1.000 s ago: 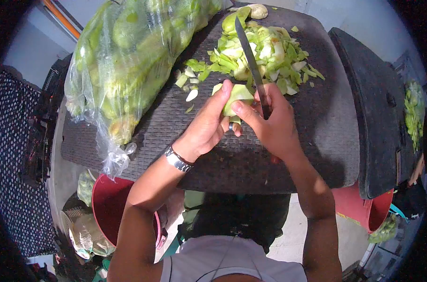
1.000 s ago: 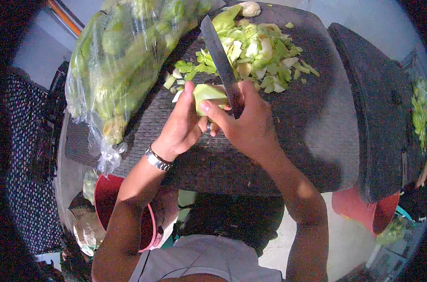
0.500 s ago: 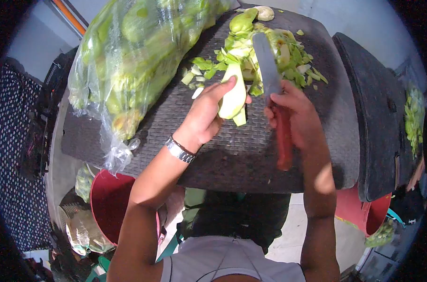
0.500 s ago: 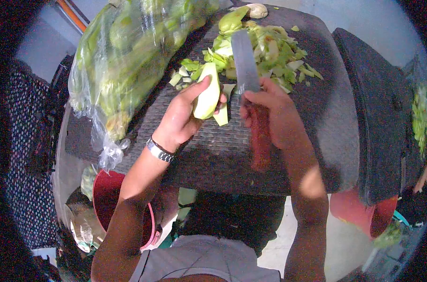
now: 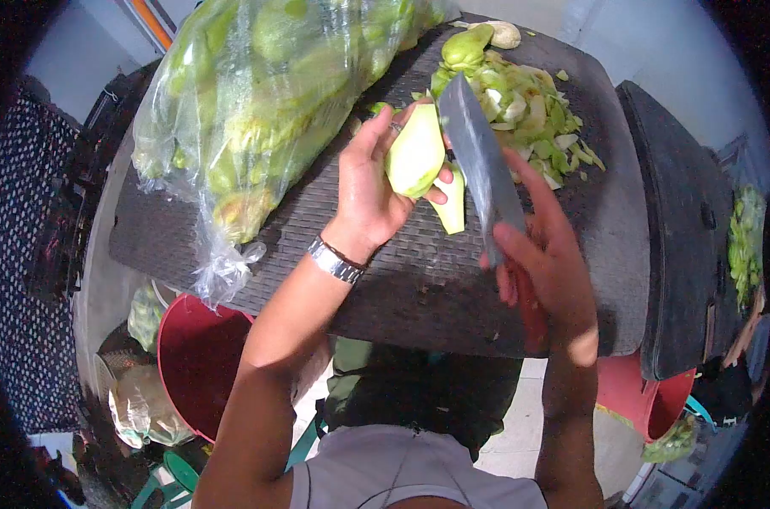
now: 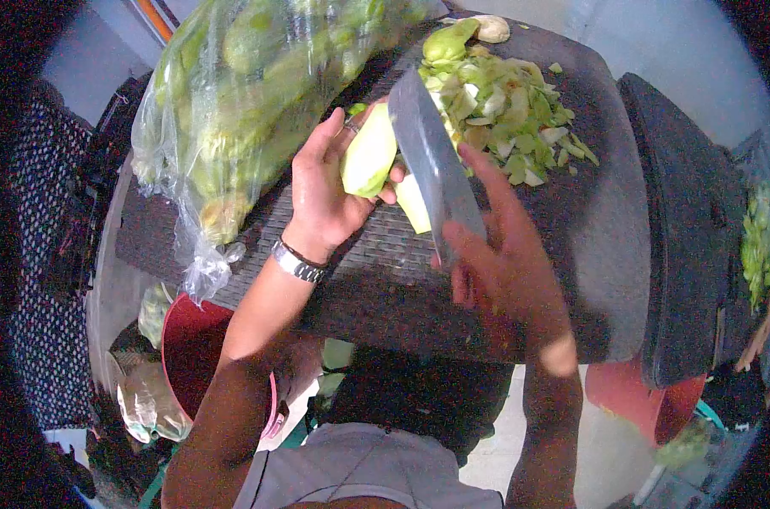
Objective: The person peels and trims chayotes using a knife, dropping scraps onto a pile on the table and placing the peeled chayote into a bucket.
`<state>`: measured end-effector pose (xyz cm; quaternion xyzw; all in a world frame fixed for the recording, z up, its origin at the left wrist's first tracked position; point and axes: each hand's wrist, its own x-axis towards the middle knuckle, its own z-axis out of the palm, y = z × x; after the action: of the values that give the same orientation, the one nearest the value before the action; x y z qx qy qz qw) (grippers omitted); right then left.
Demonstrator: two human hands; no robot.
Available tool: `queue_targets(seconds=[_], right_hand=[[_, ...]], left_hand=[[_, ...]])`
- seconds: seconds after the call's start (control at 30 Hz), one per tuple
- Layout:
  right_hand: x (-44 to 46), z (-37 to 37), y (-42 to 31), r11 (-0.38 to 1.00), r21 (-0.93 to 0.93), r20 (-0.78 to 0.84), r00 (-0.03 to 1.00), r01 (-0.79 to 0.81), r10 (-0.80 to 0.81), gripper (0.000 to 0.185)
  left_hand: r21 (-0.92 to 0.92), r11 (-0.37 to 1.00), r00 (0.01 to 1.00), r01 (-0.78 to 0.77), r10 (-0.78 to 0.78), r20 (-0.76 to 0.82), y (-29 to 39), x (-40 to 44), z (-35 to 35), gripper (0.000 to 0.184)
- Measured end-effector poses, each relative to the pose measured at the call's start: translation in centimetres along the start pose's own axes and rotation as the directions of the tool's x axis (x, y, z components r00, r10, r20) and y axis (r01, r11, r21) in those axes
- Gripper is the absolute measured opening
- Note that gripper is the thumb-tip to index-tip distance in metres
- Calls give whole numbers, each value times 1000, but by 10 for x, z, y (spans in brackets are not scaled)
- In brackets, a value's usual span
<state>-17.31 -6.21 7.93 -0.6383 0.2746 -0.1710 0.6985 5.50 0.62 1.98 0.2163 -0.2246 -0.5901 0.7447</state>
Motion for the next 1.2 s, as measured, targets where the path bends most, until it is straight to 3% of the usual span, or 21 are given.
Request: queue_targets(seconds=[0.03,0.07,0.17,0.3,0.33,0.43,0.53,0.63,0.73,0.87,0.97,1.13,1.2], right_hand=[[-11,4,0,1000,-14,2,1000,-27,27,77],[-21,10,0,998,11,-10,998,-61,61,78],[-45,20,4,992,51,-63,991,-118,121,79],[-63,21,32,996,-64,-190,981,-62,49,71],[-65,20,40,992,-112,-225,974,-49,23,69],[-57,16,53,746,-625,-130,912,229,-389,61],[-41,24,37,414,-861,-14,800,295,-599,54],[-32,44,25,422,-896,-90,872,140,-480,55],[-15,53,40,409,-903,-107,854,130,-508,69],[8,56,54,401,-880,-21,825,253,-565,82],[15,55,55,435,-839,13,811,327,-584,84],[24,54,57,519,-783,34,856,344,-516,101],[22,57,51,544,-760,42,862,356,-505,96]], left_hand=[[-34,999,999,-9,10,30,3,-2,5,60],[-84,995,994,-53,45,-100,0,-4,15,56],[-273,959,990,-74,38,-134,-1,-2,20,53],[-219,975,1000,-22,20,-10,-6,-3,0,40],[-233,972,995,-28,6,-97,-8,-1,0,29],[-235,967,935,-97,8,-354,-18,2,14,22],[-238,966,908,-98,-11,-418,-27,0,22,25],[-255,959,913,-123,9,-408,-36,3,-2,30],[-330,933,946,-141,29,-322,-41,0,-17,36],[-236,952,901,-198,81,-426,-40,-3,-21,42],[-183,955,880,-235,129,-458,-35,-6,-12,33],[-214,968,918,-132,37,-396,-36,-10,-12,35],[-211,970,928,-123,38,-369,-36,-9,-14,35]])
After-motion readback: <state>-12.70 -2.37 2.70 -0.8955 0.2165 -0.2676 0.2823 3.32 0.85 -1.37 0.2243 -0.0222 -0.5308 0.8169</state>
